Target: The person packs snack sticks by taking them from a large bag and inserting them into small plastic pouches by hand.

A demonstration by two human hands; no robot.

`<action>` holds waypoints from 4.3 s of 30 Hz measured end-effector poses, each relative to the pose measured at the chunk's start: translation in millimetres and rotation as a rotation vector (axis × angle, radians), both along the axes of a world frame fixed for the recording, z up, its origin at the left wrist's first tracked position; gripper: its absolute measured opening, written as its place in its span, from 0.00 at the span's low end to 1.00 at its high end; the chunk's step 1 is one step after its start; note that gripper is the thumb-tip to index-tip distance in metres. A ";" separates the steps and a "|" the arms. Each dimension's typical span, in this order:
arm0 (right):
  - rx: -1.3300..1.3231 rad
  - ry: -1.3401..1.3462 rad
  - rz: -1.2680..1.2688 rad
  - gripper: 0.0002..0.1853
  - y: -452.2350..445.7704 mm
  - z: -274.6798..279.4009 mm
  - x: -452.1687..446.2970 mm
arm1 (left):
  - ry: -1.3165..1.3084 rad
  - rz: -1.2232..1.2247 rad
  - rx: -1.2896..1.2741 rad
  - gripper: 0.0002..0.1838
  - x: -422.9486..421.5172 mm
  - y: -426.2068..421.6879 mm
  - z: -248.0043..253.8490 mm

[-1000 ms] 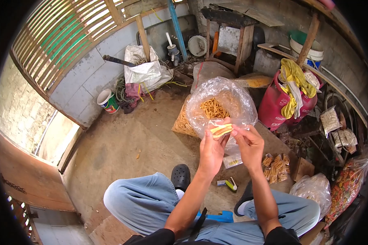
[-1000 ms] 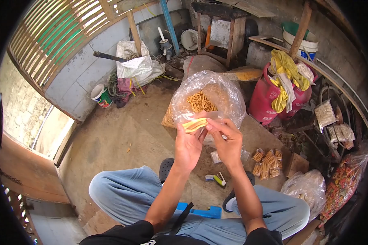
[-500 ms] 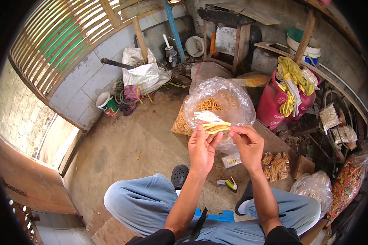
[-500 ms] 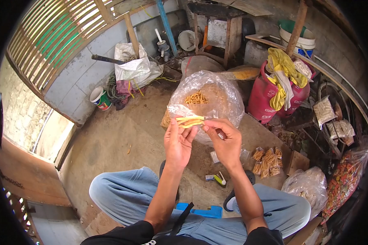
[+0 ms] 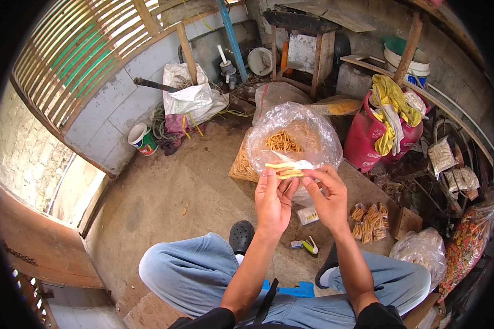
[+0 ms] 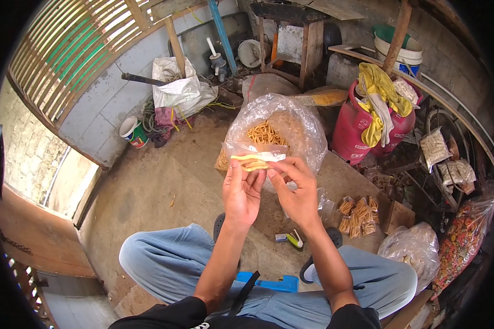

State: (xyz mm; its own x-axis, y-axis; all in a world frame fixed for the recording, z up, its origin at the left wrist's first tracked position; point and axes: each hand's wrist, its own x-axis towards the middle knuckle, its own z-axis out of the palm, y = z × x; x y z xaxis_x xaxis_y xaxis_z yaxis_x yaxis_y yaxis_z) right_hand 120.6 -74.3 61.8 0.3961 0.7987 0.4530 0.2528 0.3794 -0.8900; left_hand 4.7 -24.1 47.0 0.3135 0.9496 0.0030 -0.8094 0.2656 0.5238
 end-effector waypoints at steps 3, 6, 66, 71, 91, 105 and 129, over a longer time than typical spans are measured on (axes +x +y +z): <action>-0.025 -0.022 0.012 0.12 -0.4 1.0 -1.5 | 0.011 0.011 0.001 0.16 3.5 -1.8 5.8; -0.033 -0.058 0.025 0.14 -0.6 1.5 -2.9 | 0.041 0.028 -0.005 0.14 6.0 -4.2 9.6; -0.717 -0.758 -0.057 0.13 170.2 -244.9 90.2 | 0.027 0.130 -0.457 0.10 -27.7 78.2 -103.8; -0.677 -1.019 -0.085 0.17 192.1 -243.7 86.4 | -0.005 0.156 -0.514 0.10 -28.4 89.9 -113.3; -0.492 -1.519 0.042 0.10 221.0 -241.0 110.6 | -0.025 0.120 -0.471 0.10 -19.5 89.2 -118.9; -0.535 -1.194 -0.093 0.08 216.8 -247.9 111.6 | 0.010 0.125 -0.475 0.12 -22.0 79.3 -107.3; -0.197 0.460 -0.027 0.05 35.2 -56.2 62.7 | -0.028 -0.025 -0.343 0.11 -8.8 51.4 -76.7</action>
